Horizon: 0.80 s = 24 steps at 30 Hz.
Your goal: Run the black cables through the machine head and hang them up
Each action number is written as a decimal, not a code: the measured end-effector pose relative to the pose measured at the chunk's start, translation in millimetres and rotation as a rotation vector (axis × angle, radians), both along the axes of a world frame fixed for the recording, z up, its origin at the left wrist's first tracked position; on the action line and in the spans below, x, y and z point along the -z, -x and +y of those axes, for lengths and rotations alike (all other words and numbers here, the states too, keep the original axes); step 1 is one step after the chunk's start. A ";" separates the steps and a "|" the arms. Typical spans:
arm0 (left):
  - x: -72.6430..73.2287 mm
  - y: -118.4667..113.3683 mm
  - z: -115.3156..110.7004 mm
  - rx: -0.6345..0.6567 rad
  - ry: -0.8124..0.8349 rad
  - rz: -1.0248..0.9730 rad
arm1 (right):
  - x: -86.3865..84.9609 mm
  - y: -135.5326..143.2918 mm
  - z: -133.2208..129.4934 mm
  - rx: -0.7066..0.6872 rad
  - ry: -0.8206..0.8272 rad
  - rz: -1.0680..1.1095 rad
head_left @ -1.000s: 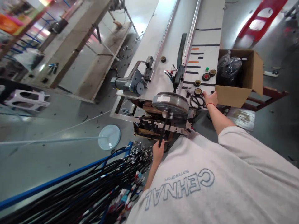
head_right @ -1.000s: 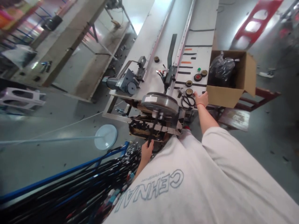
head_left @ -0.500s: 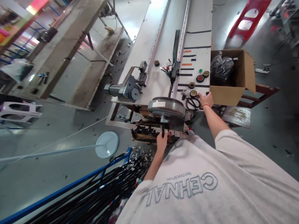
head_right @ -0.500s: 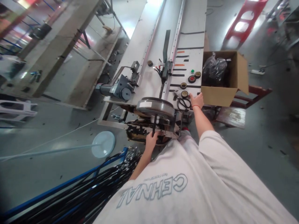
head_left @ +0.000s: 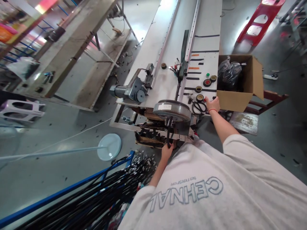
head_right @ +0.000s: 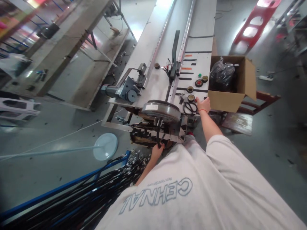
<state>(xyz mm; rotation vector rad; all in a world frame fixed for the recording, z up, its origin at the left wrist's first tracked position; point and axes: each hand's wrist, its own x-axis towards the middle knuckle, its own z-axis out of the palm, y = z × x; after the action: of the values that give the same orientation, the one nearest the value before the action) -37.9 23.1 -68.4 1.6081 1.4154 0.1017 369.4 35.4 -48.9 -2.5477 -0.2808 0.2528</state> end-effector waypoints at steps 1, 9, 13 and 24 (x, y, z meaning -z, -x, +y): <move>6.5 9.5 -5.5 0.000 0.028 0.019 | 0.6 -0.8 -0.2 -0.007 0.001 -0.001; -9.7 58.0 -28.6 -0.026 0.057 -0.104 | 0.2 -0.6 -0.5 -0.010 0.013 -0.013; -33.3 58.8 -38.2 -0.096 0.000 -0.205 | -2.3 1.5 -1.3 -0.012 0.020 -0.014; -52.1 14.7 -28.2 -0.304 -0.078 -0.373 | -2.5 2.3 -0.9 -0.010 0.045 -0.010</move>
<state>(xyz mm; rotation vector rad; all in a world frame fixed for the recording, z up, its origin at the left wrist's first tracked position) -52.6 -5.1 -16.3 1.3378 1.3594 0.6103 367.1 34.5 -46.4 -2.5932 -0.2946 0.2523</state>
